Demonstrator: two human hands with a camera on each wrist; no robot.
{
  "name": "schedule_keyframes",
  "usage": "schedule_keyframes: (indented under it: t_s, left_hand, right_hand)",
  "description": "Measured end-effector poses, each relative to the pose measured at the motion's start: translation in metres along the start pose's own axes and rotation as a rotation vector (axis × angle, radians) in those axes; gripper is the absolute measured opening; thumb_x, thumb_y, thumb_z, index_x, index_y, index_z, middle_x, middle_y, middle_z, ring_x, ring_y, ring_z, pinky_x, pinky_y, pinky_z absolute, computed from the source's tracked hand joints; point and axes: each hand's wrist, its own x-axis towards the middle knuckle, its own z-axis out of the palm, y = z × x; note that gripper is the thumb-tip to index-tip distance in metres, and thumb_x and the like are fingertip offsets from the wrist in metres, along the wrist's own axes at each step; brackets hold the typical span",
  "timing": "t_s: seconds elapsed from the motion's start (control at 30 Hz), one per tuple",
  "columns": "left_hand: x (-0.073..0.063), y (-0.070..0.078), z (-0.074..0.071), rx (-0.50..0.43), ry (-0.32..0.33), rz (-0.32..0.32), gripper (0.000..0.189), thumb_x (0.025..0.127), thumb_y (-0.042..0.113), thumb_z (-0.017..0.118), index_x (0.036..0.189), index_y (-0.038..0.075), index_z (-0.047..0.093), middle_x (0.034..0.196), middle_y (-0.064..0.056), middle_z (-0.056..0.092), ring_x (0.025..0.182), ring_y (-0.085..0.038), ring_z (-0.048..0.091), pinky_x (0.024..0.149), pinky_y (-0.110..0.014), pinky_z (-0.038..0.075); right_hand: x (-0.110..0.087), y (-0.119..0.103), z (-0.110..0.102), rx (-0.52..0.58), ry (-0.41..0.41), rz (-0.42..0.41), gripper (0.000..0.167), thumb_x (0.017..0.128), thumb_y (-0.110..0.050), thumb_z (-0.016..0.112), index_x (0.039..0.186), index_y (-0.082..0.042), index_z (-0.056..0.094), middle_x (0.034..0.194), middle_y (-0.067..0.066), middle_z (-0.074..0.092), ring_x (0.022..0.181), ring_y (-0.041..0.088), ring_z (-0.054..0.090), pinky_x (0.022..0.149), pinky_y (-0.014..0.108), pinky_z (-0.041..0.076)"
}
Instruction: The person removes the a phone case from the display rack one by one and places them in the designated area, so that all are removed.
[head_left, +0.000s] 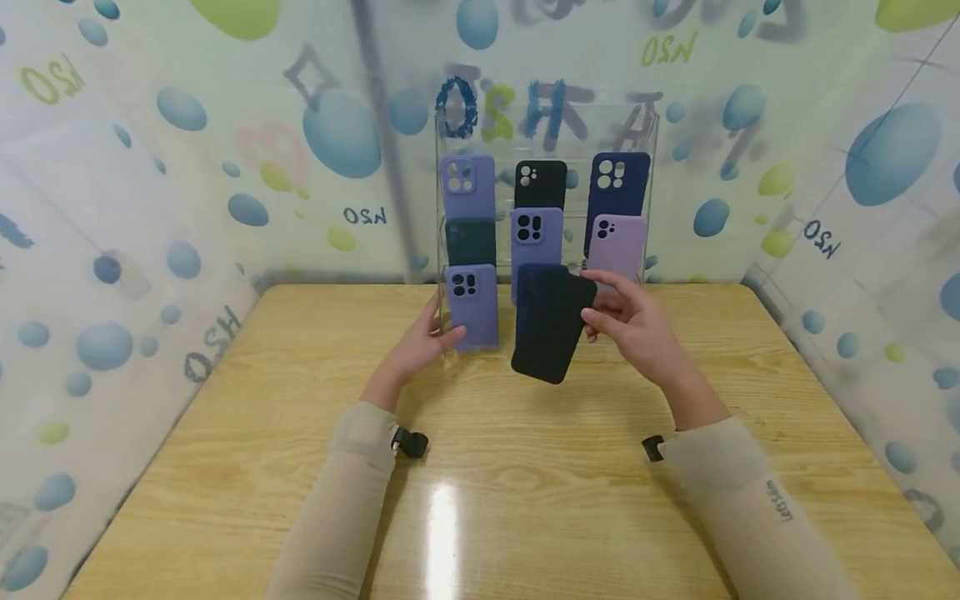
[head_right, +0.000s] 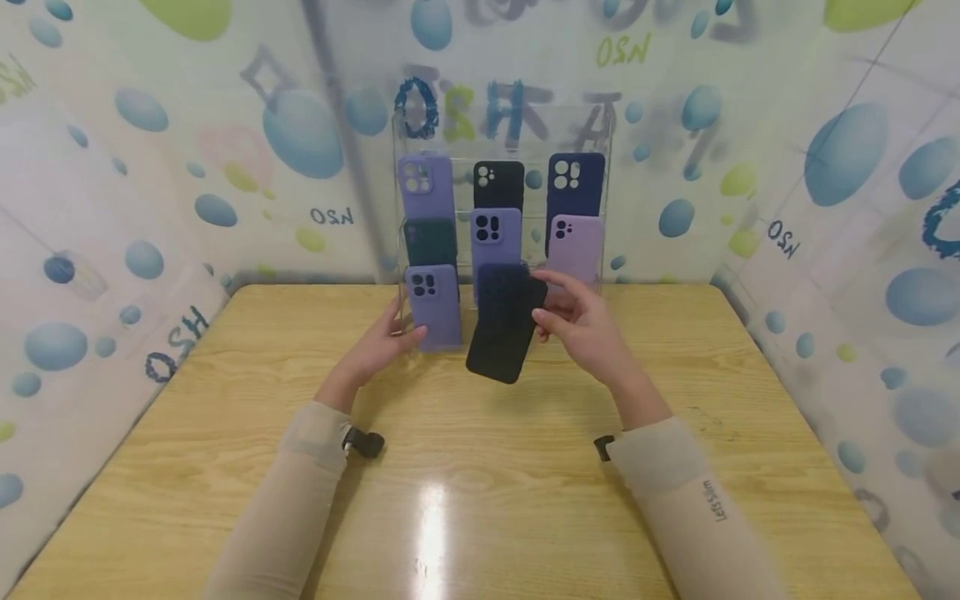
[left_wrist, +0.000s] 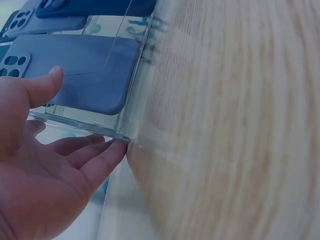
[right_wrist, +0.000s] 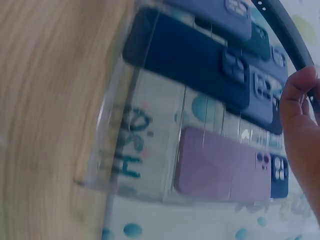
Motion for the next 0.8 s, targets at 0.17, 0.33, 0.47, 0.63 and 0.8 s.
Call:
schedule_keyframes:
  t_s: [0.17,0.33,0.47,0.63,0.8]
  left_hand:
    - [0.002,-0.001,0.000,-0.001,0.008,0.000,0.094,0.107,0.036,0.065,0.172,0.037,-0.003,0.181,-0.011,0.008,0.163,-0.043,0.027,0.127,-0.060,0.035]
    - [0.002,-0.002,0.000,0.003,0.020,-0.004,0.094,0.107,0.037,0.066,0.172,0.038,-0.003,0.181,-0.014,0.010,0.162,-0.043,0.029,0.127,-0.060,0.036]
    - [0.001,-0.001,0.000,0.012,0.020,-0.020,0.095,0.107,0.039,0.066,0.172,0.039,-0.003,0.180,-0.016,0.012,0.161,-0.044,0.029,0.128,-0.060,0.035]
    - [0.001,0.000,0.000,0.007,0.015,-0.026,0.095,0.107,0.039,0.066,0.171,0.041,-0.004,0.180,-0.017,0.012,0.161,-0.045,0.029,0.128,-0.060,0.033]
    - [0.001,0.002,0.001,-0.005,0.004,-0.006,0.095,0.107,0.037,0.065,0.171,0.040,-0.005,0.181,-0.013,0.008,0.161,-0.046,0.029,0.127,-0.060,0.035]
  right_hand:
    - [0.001,-0.002,0.023,0.049,-0.094,0.063,0.055,0.105,0.003,0.061,0.158,-0.007,0.047,0.087,0.010,0.063,0.078,0.020,0.067,0.076,0.029,0.063]
    - [0.001,0.001,0.040,0.054,-0.133,0.117,0.056,0.105,0.002,0.061,0.158,-0.010,0.047,0.089,0.019,0.064,0.082,0.029,0.067,0.075,0.034,0.064]
    - [0.002,0.007,0.052,0.082,-0.187,0.168,0.056,0.106,0.000,0.061,0.158,-0.011,0.046,0.089,0.019,0.064,0.082,0.028,0.065,0.075,0.034,0.063]
    - [0.004,0.011,0.066,0.129,-0.246,0.229,0.056,0.106,0.001,0.060,0.158,-0.011,0.046,0.086,0.016,0.062,0.081,0.027,0.065,0.076,0.038,0.063]
    - [0.006,0.013,0.077,0.162,-0.270,0.297,0.055,0.105,0.002,0.061,0.157,-0.010,0.046,0.087,0.014,0.064,0.083,0.029,0.065,0.078,0.037,0.063]
